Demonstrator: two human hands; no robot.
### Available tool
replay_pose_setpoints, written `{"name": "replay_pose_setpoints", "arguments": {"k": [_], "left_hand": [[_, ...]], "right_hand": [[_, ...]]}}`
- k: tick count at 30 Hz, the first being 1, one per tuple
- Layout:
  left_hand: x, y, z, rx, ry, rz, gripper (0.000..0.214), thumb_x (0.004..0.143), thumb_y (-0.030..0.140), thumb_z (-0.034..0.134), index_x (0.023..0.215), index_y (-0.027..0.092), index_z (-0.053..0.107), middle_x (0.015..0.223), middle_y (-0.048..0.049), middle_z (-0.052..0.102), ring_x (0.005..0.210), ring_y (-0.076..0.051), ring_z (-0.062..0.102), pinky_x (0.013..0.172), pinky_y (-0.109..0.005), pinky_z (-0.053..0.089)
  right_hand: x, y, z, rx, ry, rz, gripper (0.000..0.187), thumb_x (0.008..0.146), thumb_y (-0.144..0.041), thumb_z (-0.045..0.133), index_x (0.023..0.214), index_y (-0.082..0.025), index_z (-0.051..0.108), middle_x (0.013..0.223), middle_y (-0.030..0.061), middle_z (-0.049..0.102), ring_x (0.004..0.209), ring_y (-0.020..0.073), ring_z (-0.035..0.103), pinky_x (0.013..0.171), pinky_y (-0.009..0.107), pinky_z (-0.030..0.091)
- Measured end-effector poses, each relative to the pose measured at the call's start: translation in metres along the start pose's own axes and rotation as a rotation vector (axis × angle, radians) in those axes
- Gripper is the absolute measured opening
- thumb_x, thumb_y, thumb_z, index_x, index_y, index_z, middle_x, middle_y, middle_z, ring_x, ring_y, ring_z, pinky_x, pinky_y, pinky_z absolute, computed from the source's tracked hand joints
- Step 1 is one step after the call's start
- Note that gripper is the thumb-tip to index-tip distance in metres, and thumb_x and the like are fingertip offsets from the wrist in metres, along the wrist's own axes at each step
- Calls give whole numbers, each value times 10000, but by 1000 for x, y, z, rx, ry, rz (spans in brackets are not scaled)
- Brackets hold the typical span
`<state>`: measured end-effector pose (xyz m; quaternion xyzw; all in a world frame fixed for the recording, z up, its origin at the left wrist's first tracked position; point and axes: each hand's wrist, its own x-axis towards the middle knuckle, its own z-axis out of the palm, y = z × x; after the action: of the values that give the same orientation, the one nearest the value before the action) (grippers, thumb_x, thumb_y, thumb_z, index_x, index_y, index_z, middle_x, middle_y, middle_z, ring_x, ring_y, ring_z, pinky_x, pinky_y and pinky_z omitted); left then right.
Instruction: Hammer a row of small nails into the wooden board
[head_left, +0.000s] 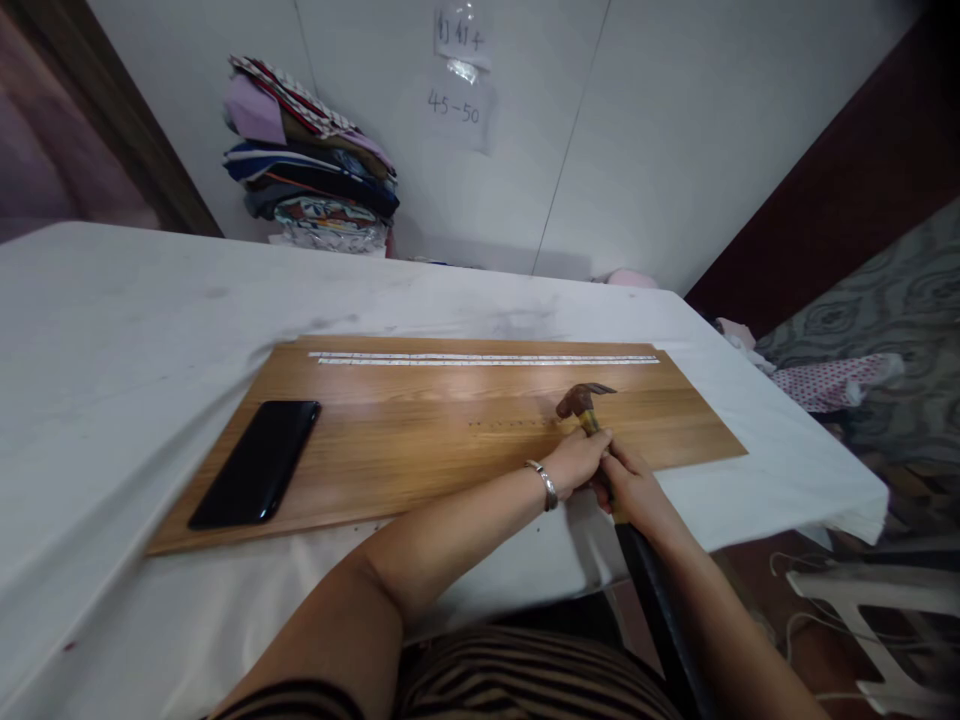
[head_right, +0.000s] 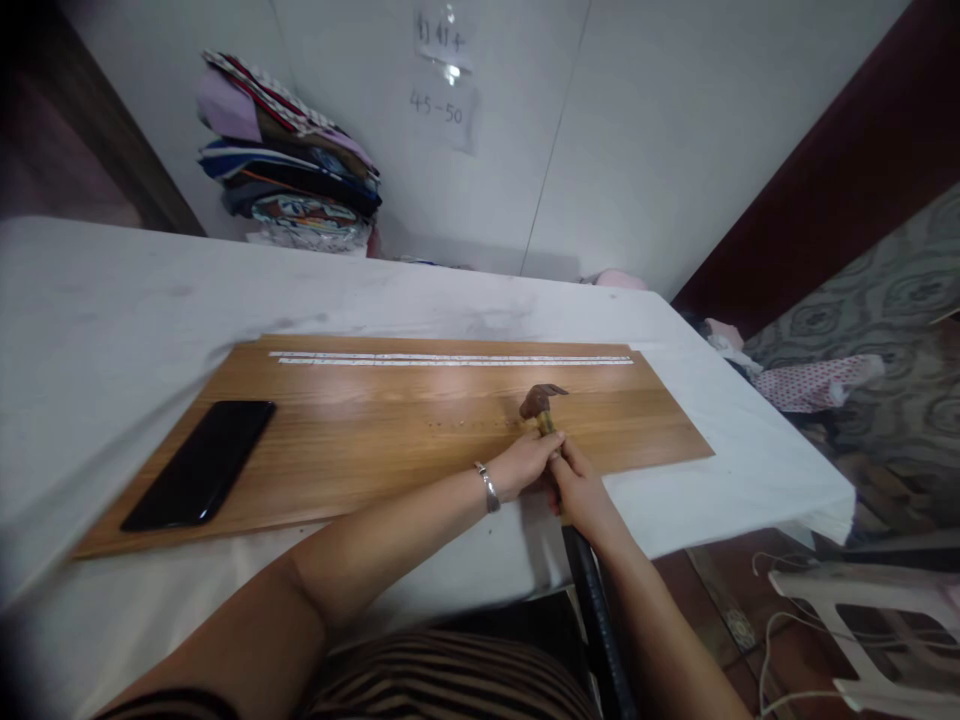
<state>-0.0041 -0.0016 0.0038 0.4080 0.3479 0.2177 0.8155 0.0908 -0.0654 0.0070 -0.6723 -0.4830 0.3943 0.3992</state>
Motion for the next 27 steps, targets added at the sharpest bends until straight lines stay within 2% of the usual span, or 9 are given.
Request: {"name": "replay_pose_setpoints", "arguments": {"k": [11, 15, 23, 27], "left_hand": [[1, -1, 0, 11, 14, 7, 162, 969, 297, 433, 895, 159, 474, 519, 34, 526, 341, -121, 522, 374, -219, 447], [0, 0, 0, 6, -12, 1, 165, 975, 270, 397, 892, 154, 480, 513, 31, 524, 339, -129, 522, 406, -260, 498], [-1, 0, 0, 19, -17, -26, 173, 978, 291, 387, 916, 153, 471, 541, 9, 562, 343, -140, 532, 406, -272, 491], [0, -2, 0, 24, 1, -5, 166, 973, 304, 408, 937, 155, 470, 541, 26, 547, 344, -139, 525, 428, -294, 512]], "right_hand": [[4, 5, -2, -9, -26, -9, 325, 863, -437, 492, 1009, -178, 626, 468, -72, 470, 414, 124, 436, 423, 246, 335], [4, 3, -1, -23, 9, -11, 315, 840, -440, 510, 965, -182, 639, 494, -58, 484, 436, 125, 445, 429, 247, 342], [2, 0, -2, -28, -7, 4, 349, 844, -451, 502, 1009, -175, 635, 517, -49, 513, 437, 128, 441, 433, 251, 346], [1, 1, -1, -34, 34, -24, 300, 849, -427, 510, 970, -185, 639, 539, -37, 538, 476, 132, 476, 460, 249, 370]]}}
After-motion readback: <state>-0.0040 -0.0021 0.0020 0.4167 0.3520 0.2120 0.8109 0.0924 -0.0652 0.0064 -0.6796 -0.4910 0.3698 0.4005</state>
